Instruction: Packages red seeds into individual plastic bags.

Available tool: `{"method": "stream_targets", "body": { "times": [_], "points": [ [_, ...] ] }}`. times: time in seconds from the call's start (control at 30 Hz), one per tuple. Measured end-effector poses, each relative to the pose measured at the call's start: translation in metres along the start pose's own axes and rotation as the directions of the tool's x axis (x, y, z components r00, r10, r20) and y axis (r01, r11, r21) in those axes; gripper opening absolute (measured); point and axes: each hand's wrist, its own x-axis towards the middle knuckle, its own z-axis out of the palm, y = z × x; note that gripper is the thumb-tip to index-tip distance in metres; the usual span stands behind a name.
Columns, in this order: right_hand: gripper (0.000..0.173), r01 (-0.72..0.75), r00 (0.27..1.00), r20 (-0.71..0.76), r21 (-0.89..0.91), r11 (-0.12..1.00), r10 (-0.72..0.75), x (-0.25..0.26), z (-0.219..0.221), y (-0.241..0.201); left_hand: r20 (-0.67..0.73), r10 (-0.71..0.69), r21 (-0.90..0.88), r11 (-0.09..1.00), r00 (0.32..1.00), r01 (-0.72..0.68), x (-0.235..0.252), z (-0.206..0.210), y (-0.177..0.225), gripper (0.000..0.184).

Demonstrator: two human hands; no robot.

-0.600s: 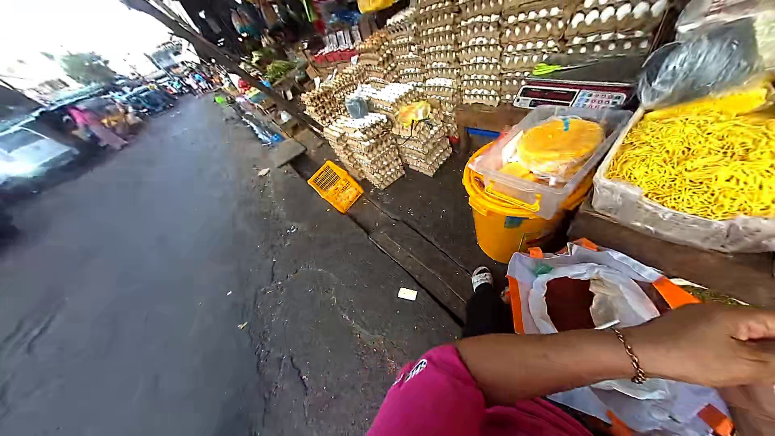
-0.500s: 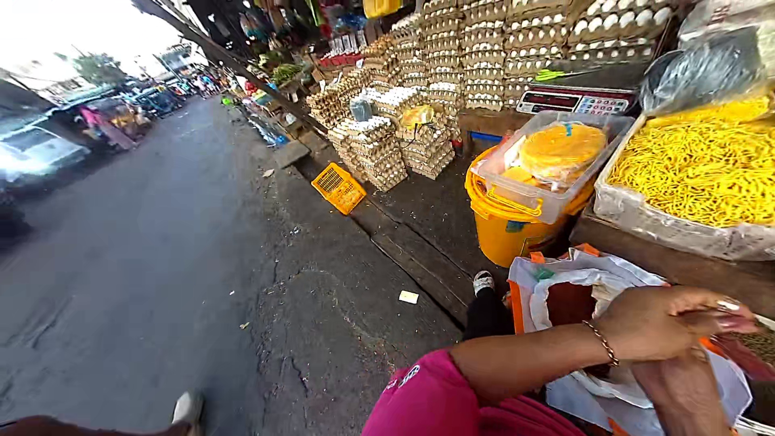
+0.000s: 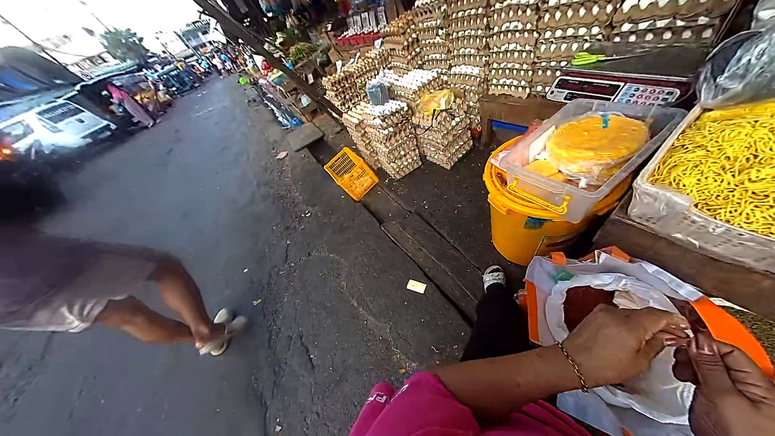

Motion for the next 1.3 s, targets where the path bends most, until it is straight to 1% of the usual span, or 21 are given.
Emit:
{"method": "stream_targets", "body": {
  "times": [0.07,0.13,0.23,0.33,0.43,0.5,0.53,0.63,0.73,0.83,0.9,1.0,1.17,1.3],
  "points": [
    [0.024,-0.059,0.997,-0.042,0.025,0.998,0.060,0.003,-0.001,0.000,0.021,0.015,0.016,1.000,1.000,-0.015,-0.001,0.000,0.004,0.020],
    [0.026,-0.095,0.995,-0.042,0.022,0.995,0.096,0.004,-0.001,0.000,0.024,0.026,0.039,0.999,0.999,-0.026,-0.004,0.000,0.004,0.021],
    [0.026,-0.078,0.996,0.051,-0.016,0.997,0.079,0.005,-0.005,0.002,0.026,-0.007,0.030,1.000,1.000,0.007,-0.006,-0.004,0.002,0.019],
    [0.021,-0.026,0.988,0.151,0.019,0.999,0.022,0.011,-0.015,0.005,0.091,-0.097,-0.095,0.990,0.991,0.106,-0.006,-0.013,0.003,0.020],
    [0.020,-0.029,0.962,0.272,0.087,0.996,0.005,0.017,-0.025,0.002,0.217,-0.164,-0.256,0.942,0.962,0.218,0.000,-0.025,0.015,0.021],
    [0.024,-0.064,0.916,0.401,0.166,0.984,-0.008,0.017,-0.029,-0.003,0.295,-0.153,-0.335,0.908,0.943,0.252,0.004,-0.030,0.021,0.021],
    [0.024,-0.087,0.890,0.456,0.196,0.977,-0.013,0.017,-0.030,-0.005,0.328,-0.138,-0.372,0.890,0.934,0.263,0.006,-0.033,0.023,0.020],
    [0.020,-0.105,0.840,0.541,0.251,0.962,-0.049,0.016,-0.037,-0.010,0.429,-0.077,-0.495,0.813,0.900,0.306,0.009,-0.041,0.028,0.021],
    [0.016,-0.151,0.807,0.588,0.297,0.943,-0.056,0.014,-0.041,-0.019,0.505,0.012,-0.632,0.687,0.863,0.360,0.010,-0.043,0.026,0.021],
    [0.019,-0.166,0.785,0.613,0.350,0.922,-0.091,0.012,-0.044,-0.019,0.535,0.061,-0.675,0.630,0.843,0.383,0.013,-0.046,0.025,0.023],
    [0.021,-0.175,0.784,0.615,0.355,0.918,-0.088,0.011,-0.042,-0.021,0.535,0.073,-0.689,0.613,0.841,0.386,0.014,-0.048,0.024,0.023],
    [0.025,-0.164,0.804,0.587,0.370,0.915,-0.093,0.013,-0.035,-0.028,0.546,0.097,-0.702,0.594,0.832,0.392,0.015,-0.051,0.022,0.023],
    [0.027,-0.157,0.771,0.625,0.370,0.915,-0.120,0.013,-0.031,-0.037,0.559,0.126,-0.687,0.624,0.820,0.372,0.013,-0.054,0.023,0.021],
    [0.028,-0.170,0.766,0.634,0.362,0.917,-0.108,0.011,-0.030,-0.038,0.572,0.130,-0.679,0.630,0.810,0.378,0.013,-0.055,0.024,0.020]
  ]
}}
